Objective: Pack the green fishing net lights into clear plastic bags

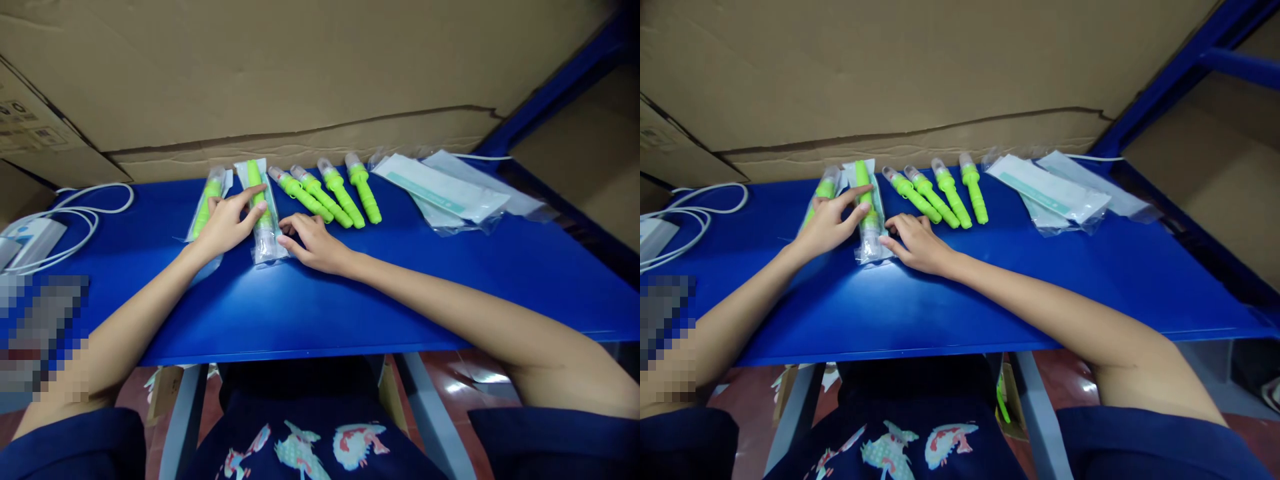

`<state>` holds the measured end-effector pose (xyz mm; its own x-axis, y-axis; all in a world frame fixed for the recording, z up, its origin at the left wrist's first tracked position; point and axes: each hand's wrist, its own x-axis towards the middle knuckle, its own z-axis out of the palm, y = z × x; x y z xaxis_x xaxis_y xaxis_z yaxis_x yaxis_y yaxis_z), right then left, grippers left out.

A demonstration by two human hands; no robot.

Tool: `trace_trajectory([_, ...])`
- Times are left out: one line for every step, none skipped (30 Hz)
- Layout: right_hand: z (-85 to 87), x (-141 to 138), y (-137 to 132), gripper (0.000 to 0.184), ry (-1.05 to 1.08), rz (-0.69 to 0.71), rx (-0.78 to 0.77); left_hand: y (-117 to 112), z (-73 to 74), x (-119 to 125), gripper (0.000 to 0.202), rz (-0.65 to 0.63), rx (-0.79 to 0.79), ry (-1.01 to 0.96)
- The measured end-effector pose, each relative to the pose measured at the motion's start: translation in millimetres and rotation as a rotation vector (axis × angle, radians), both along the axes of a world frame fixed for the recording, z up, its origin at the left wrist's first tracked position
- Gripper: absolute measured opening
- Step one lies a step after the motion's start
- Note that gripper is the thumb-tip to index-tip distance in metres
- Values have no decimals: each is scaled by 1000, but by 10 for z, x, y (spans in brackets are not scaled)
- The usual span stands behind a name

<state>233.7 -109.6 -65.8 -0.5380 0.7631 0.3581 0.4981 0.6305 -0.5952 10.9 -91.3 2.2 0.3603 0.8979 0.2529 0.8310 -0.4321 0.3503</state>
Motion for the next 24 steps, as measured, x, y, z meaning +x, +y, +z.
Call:
trace_trajectory([0,-3,5,47,28,-6,-23,-4,6,0,52,-3,4,-13])
trace_trajectory([-3,-5,14,49,58,-9,-47,-8,14,-2,51,-7,10,-28])
trace_trajectory([-9,-6,26,53,90,-9,-70,-12,24,-4,51,-15,18,-42])
trace_trajectory([-16,-5,41,57,121,-4,-90,-17,34,-4,51,-28,27,-55])
trace_trajectory([-26,-4,55,61,150,4,-104,-23,44,-4,52,-47,36,-71])
trace_trajectory([-36,-2,70,65,174,16,-113,-29,53,-2,53,-72,46,-89])
trace_trajectory([-47,-1,82,67,192,29,-116,-34,58,1,54,-101,52,-106])
trace_trajectory([-58,0,92,69,201,41,-113,-38,60,4,55,-129,53,-118])
trace_trajectory([-67,0,100,70,201,48,-107,-40,58,6,57,-152,49,-122])
trace_trajectory([-75,1,106,71,197,50,-99,-39,52,6,58,-168,43,-115])
trace_trajectory([-80,2,109,71,189,46,-91,-35,42,3,59,-174,34,-99])
trace_trajectory([-84,3,111,70,179,40,-86,-26,31,-3,60,-169,21,-80])
trace_trajectory([-85,5,112,70,171,34,-83,-14,18,-11,61,-156,4,-70])
trace_trajectory([-84,7,111,69,162,28,-82,0,6,-22,61,-138,-18,-73])
trace_trajectory([-81,9,110,69,154,25,-84,15,-4,-34,62,-119,-45,-87])
trace_trajectory([-78,11,107,70,147,26,-86,29,-11,-46,62,-101,-74,-104])
trace_trajectory([-73,13,104,71,138,30,-90,39,-15,-55,62,-86,-97,-114])
trace_trajectory([-69,13,99,71,129,33,-92,44,-14,-60,62,-79,-112,-112])
trace_trajectory([-64,13,93,71,119,30,-87,43,-11,-60,60,-79,-116,-99])
trace_trajectory([-60,13,87,70,110,19,-74,37,-7,-57,58,-83,-113,-75])
trace_trajectory([-56,13,81,67,107,0,-54,27,-3,-49,56,-91,-106,-50])
trace_trajectory([-54,15,76,63,111,-26,-28,15,0,-40,54,-105,-102,-29])
trace_trajectory([-52,18,73,58,125,-55,-1,4,1,-30,52,-126,-102,-12])
trace_trajectory([-53,23,73,52,147,-81,24,-4,0,-23,50,-150,-105,1])
